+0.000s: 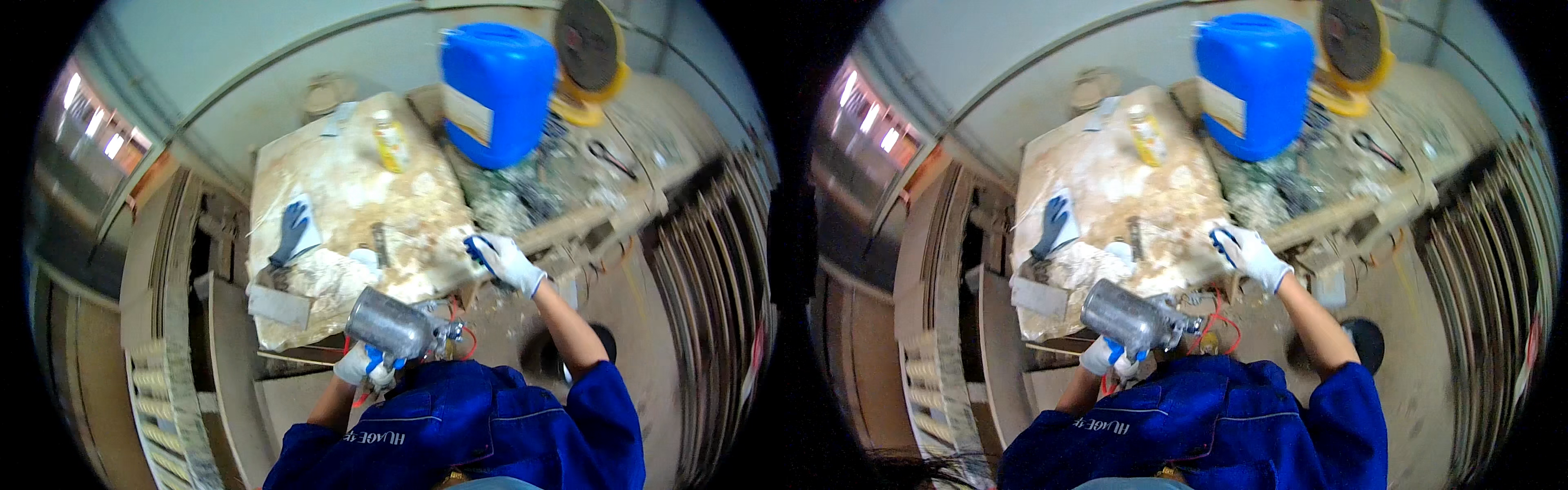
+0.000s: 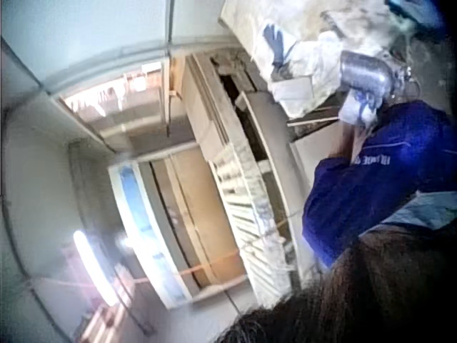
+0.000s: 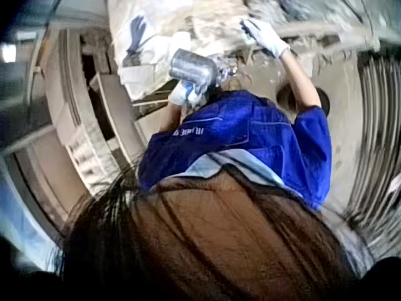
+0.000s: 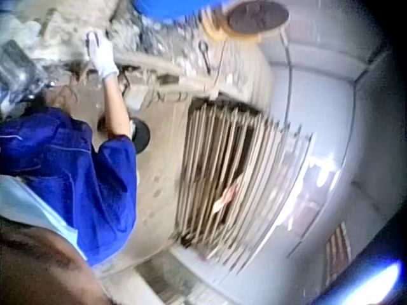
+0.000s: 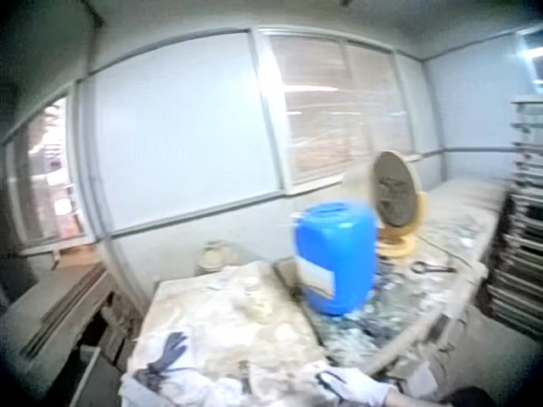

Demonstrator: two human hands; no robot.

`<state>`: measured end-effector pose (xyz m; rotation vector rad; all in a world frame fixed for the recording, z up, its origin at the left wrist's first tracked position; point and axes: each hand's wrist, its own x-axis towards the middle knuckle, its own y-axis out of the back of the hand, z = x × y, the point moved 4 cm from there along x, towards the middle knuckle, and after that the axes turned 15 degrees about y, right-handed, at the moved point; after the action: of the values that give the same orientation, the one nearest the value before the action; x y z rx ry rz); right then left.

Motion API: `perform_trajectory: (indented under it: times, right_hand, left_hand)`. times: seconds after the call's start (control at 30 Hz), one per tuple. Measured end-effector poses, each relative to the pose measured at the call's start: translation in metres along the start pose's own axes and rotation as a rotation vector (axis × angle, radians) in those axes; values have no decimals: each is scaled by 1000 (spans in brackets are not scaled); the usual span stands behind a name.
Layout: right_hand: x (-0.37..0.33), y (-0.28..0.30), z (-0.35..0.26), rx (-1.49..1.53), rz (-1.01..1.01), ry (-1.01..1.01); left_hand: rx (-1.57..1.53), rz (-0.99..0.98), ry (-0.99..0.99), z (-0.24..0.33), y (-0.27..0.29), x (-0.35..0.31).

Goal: The person assembles a spray gun by attaching a nozzle and connecting an air hose. They test the spray into a bucket and then reassemble the gun with a paint cup, adjusting the nozzle and tightening components.

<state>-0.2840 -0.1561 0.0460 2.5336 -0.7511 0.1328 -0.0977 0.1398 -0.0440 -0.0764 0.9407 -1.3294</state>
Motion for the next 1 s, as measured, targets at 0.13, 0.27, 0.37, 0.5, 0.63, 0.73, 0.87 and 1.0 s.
perform_trajectory:
  times: [0.13, 0.27, 0.37, 0.5, 0.63, 0.73, 0.87, 1.0]
  right_hand:
    - [67, -60, 48, -376, -106, 84]
    - [127, -113, 46, -722, -423, 240]
    - [161, -165, 64, -805, -466, 267]
    - [200, -212, 51, -740, -444, -44]
    - [205, -241, 73, -705, -324, -126]
    - [205, -239, 82, -656, -248, -144]
    - [222, -206, 131, -478, -361, -89]
    - [218, -161, 58, 195, -491, -138]
  left_hand:
    - [35, 133, -164, -11, 49, -57]
    - [38, 256, -258, -33, 66, -84]
    - [49, 317, -318, -41, 67, -85]
    - [121, 491, -399, -31, 51, -87]
    - [130, 629, -541, -29, 40, -93]
    - [142, 639, -558, -26, 36, -93]
    - [423, 711, -547, -9, 33, -84]
    - [404, 677, -541, -6, 35, -71]
